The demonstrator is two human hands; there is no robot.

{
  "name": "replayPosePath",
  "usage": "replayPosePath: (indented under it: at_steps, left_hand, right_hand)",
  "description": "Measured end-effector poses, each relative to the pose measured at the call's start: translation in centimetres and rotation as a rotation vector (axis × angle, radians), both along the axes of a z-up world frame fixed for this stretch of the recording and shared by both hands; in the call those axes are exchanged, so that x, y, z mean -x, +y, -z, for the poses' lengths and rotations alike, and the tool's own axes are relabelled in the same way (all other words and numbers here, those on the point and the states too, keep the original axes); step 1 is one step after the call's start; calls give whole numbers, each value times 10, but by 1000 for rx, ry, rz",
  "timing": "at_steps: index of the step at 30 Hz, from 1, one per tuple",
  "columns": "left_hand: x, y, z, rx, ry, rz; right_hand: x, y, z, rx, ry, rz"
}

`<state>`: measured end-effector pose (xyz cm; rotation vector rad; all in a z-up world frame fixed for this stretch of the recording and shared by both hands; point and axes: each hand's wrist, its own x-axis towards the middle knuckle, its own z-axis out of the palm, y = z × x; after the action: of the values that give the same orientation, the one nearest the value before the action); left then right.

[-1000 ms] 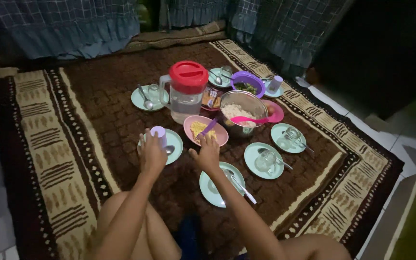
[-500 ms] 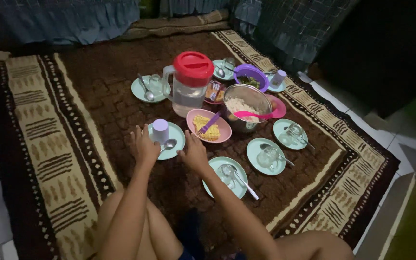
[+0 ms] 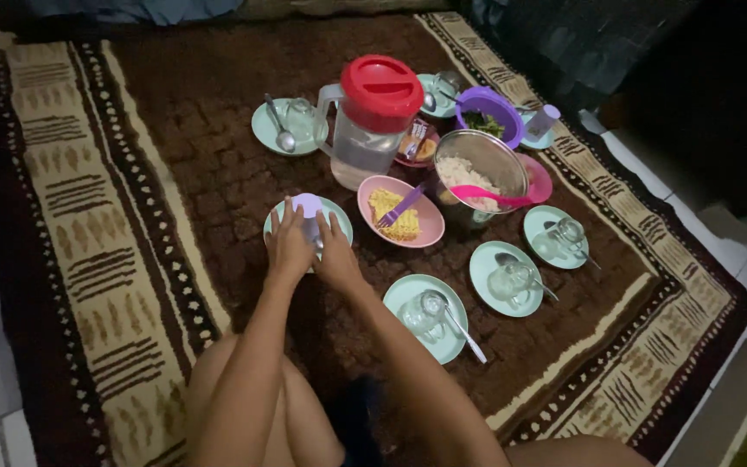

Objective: The person arranges plates, glasses, and spoons on a rug laid out on the floor. They move a water jug and a bowl of rice, then place a glass and spoon on a plate, and adjust other items around the central food bowls.

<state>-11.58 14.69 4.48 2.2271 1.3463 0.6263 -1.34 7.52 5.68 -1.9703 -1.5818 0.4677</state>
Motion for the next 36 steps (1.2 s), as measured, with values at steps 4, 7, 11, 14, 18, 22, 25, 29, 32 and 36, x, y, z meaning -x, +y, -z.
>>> replayPosePath:
  at_steps: [4,7,11,14,18,22,25,29,32,36]
  left_hand:
    - [-7,9,26,40,40,-6]
    - [-8,12,44,61,31,-23]
    - [-9,11,53,75,67,-37]
    - [-5,-1,23,79,54,-34]
    - [-3,-11,7,79,-29,-47]
    - [-2,13,17,-17,-48,-94]
    - [5,14,-2,48,-78,-60]
    - [-1,37,41,-54,-50,-25]
    - [-6,40,58,-183,-77,-18]
    - [-10,41,64,-137,-151,-93]
  right_hand:
    - [-13,20,16,-21,3,-11]
    - [-25,32,38,26,-11,-10]
    - [-32,31,44,-20,16,-86]
    - [-31,30,46,-34,131,-131]
    - [-18,16,15,-4,55,-138]
    - [-30,34,10,36,-24,4]
    - [-34,41,-6,-8,71,-48]
    - [-54,78,48,59,-4,-87]
    - [-48,77,60,68,52,-131]
    - [-27,64,47,64,46,-114]
